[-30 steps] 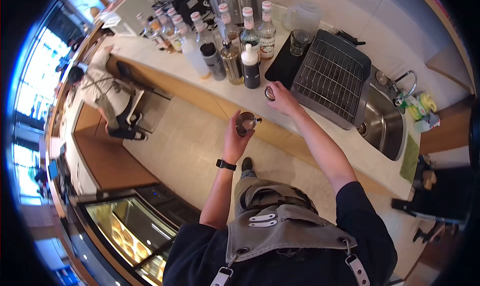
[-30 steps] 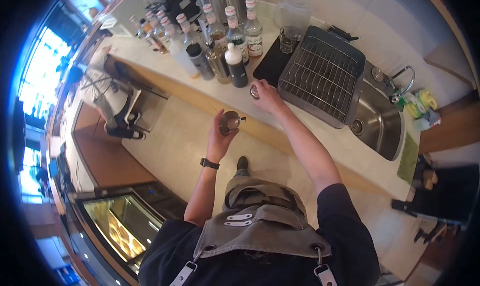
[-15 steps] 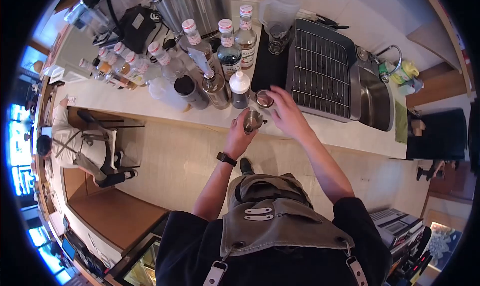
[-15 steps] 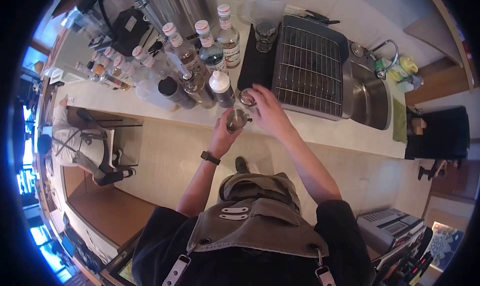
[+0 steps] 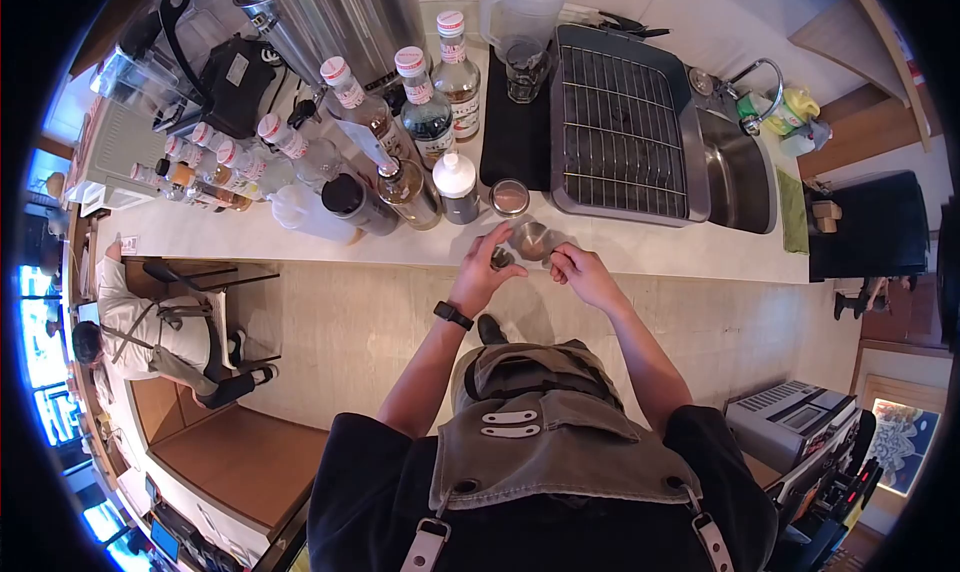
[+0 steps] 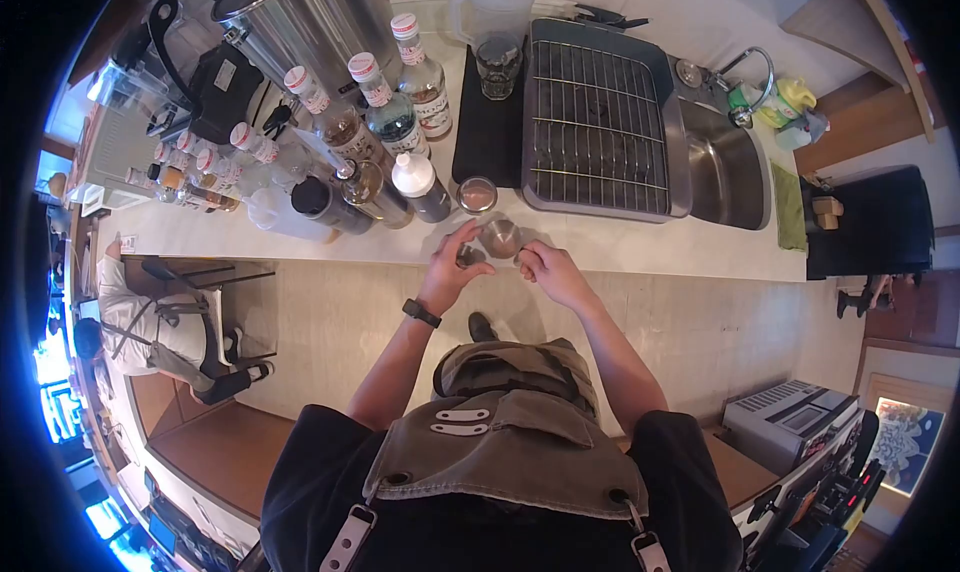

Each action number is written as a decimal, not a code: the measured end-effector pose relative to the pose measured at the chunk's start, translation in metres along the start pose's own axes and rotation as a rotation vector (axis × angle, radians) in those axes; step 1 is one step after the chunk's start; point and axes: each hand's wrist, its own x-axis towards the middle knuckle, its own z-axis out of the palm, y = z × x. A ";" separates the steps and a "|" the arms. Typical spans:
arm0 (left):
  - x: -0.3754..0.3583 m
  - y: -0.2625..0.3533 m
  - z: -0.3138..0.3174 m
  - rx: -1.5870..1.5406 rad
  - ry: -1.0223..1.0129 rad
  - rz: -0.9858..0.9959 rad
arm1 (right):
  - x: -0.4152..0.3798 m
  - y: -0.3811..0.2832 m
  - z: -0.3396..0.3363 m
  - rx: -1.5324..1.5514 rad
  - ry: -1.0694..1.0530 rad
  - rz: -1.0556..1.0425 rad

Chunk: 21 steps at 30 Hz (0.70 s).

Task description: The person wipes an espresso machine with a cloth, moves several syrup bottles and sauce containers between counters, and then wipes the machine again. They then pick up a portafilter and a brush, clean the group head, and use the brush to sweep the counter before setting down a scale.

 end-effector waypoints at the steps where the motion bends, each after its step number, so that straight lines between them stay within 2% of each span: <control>1: -0.004 -0.008 0.002 0.021 0.029 -0.035 | -0.002 0.001 -0.001 -0.009 0.012 -0.003; 3: -0.011 -0.015 0.002 0.065 0.087 -0.105 | -0.002 0.002 -0.003 0.003 0.027 0.014; 6: -0.012 -0.009 0.014 0.001 0.285 -0.136 | 0.000 0.006 -0.002 0.009 0.057 0.020; 9: -0.008 -0.026 0.025 -0.139 0.331 0.015 | 0.004 0.010 0.000 0.038 0.074 0.032; 12: -0.005 -0.023 0.033 -0.080 0.333 0.073 | 0.007 0.009 0.001 0.048 0.115 0.023; 18: -0.001 -0.013 0.036 0.005 0.254 -0.007 | 0.013 0.018 0.002 0.096 0.167 0.007; 21: -0.003 -0.025 0.040 -0.124 0.250 -0.093 | 0.006 0.017 -0.002 0.117 0.191 -0.015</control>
